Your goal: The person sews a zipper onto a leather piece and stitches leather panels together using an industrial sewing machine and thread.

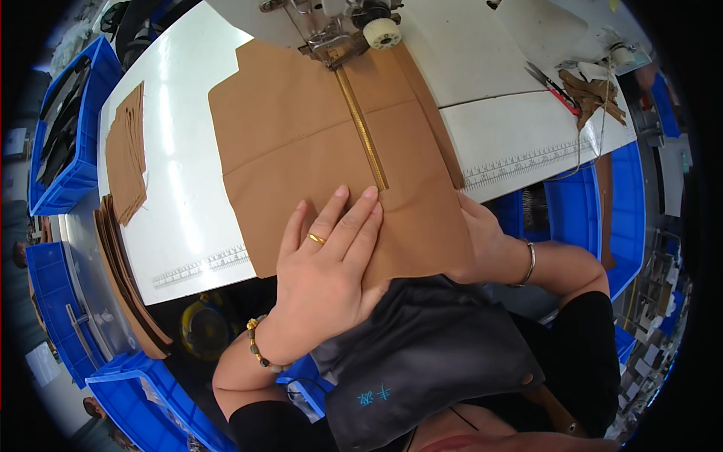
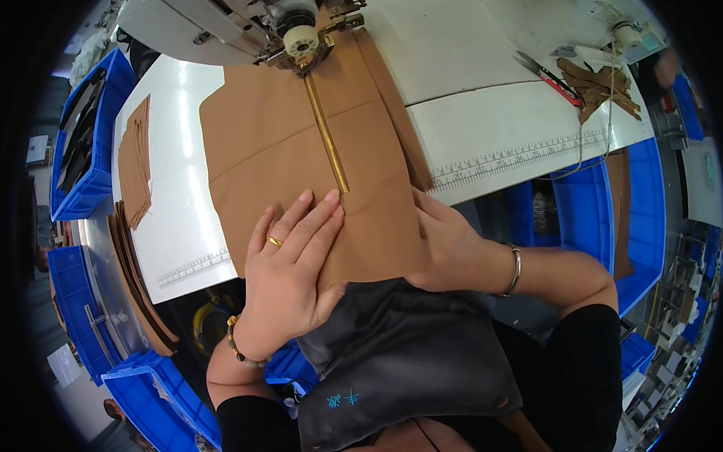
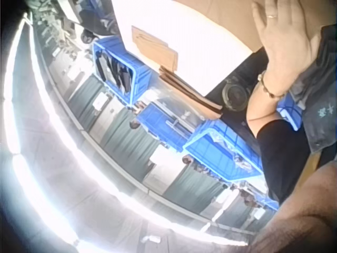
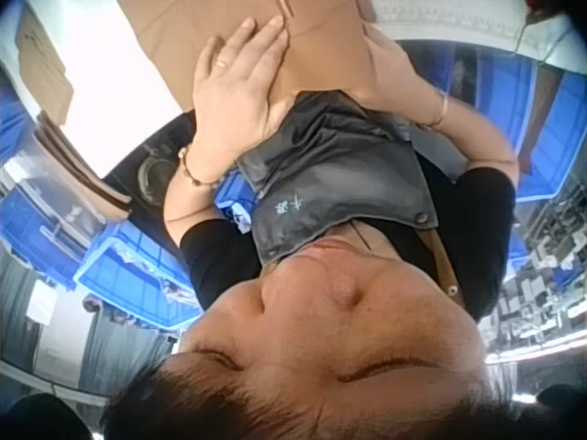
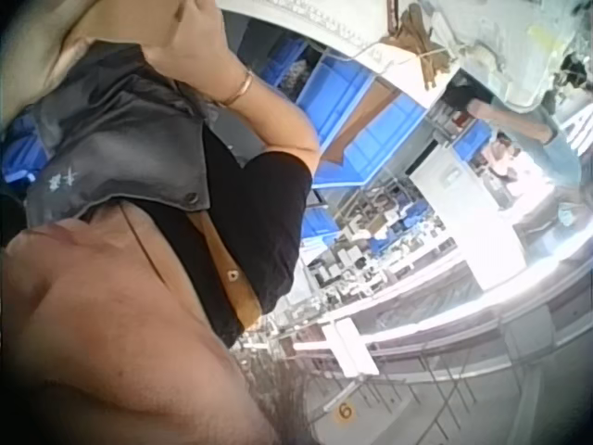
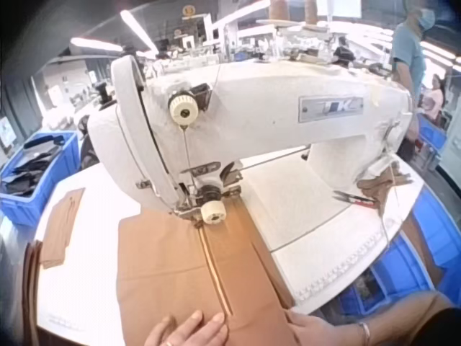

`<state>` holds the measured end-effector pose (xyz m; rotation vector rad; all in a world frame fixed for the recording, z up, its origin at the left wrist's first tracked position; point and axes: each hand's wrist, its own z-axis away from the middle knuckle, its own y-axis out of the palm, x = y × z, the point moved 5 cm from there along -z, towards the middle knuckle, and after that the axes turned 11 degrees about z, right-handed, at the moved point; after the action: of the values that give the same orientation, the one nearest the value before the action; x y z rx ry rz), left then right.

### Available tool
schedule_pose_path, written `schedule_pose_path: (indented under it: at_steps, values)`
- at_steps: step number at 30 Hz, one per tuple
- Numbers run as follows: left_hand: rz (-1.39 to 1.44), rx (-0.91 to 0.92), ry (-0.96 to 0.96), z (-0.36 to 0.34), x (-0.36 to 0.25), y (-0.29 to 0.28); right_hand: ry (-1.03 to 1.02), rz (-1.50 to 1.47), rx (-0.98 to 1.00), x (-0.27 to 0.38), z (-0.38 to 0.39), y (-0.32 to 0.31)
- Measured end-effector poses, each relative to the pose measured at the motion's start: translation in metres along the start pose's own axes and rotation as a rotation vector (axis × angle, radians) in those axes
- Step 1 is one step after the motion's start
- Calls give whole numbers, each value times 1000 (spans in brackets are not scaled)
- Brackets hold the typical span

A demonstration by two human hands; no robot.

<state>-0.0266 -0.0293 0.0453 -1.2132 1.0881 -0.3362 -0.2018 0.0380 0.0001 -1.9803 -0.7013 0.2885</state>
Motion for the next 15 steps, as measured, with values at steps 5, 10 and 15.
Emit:
schedule_pose_path:
  at_steps: [5, 10, 15]
  values:
    - [-97, -4, 46, 1, -4, 2, -48, 54, -42, -26, 2, -40]
    - [-92, -44, 71, -1, -3, 4, 134, 64, -68, -57, -17, -55]
    - [-102, -117, 85, -7, -2, 9, -11, -194, 53, -31, -43, -15]
